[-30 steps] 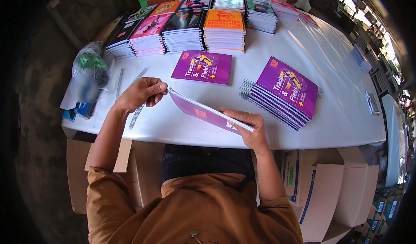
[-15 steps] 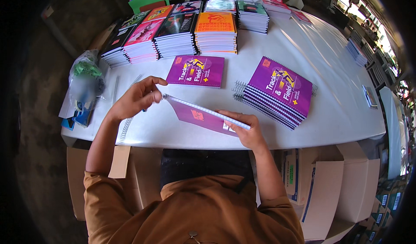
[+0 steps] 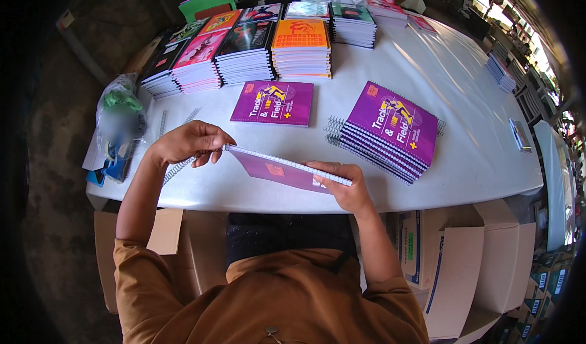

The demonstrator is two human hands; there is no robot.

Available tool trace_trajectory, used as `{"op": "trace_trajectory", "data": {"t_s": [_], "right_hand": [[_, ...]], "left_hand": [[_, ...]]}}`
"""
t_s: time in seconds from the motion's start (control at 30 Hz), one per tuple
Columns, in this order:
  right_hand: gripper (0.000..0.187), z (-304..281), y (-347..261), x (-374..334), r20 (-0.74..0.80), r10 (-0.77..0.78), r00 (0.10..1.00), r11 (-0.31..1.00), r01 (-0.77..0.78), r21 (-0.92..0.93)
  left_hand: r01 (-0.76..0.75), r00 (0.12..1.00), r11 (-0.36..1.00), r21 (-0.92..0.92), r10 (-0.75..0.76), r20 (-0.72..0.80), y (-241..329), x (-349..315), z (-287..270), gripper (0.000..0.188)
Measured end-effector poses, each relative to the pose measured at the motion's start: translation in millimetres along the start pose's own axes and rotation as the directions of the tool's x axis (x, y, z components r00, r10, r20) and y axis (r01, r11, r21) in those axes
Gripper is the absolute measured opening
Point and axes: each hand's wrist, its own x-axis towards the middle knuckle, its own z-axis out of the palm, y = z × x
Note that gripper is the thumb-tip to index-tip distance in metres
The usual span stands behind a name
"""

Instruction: The person inserts a spiral wire through the pre-punched holes of a book cover and stack of pages by hand, repeats this for several books, and then uses a pair of pliers to cut and crimp the ends of the spiral wire.

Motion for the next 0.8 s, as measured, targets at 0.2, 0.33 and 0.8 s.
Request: {"op": "trace_trajectory", "data": {"t_s": [0.2, 0.33, 0.8], "right_hand": [[0.025, -0.2, 5.8, 0.9, -0.001, -0.062, 0.998, 0.994, 0.061, 0.095], [0.024, -2.9, 2.0, -2.9, -0.001, -0.002, 1.000, 1.000, 0.002, -0.018], [0.038, 6.4, 13.6, -7.7, -0.059, -0.103, 0.993, 0.989, 0.096, -0.116]], "left_hand": [[-0.012, 0.999, 0.998, -0.064, 0.010, -0.031, 0.6, 0.1, 0.8, 0.027], [-0.168, 0.976, 0.965, 0.200, 0.191, -0.103, 0.5, -4.0, 5.1, 0.021], [-0.137, 0.864, 0.306, 0.942, 0.502, -0.037, 18.9, 1.8, 29.4, 0.023]]}}
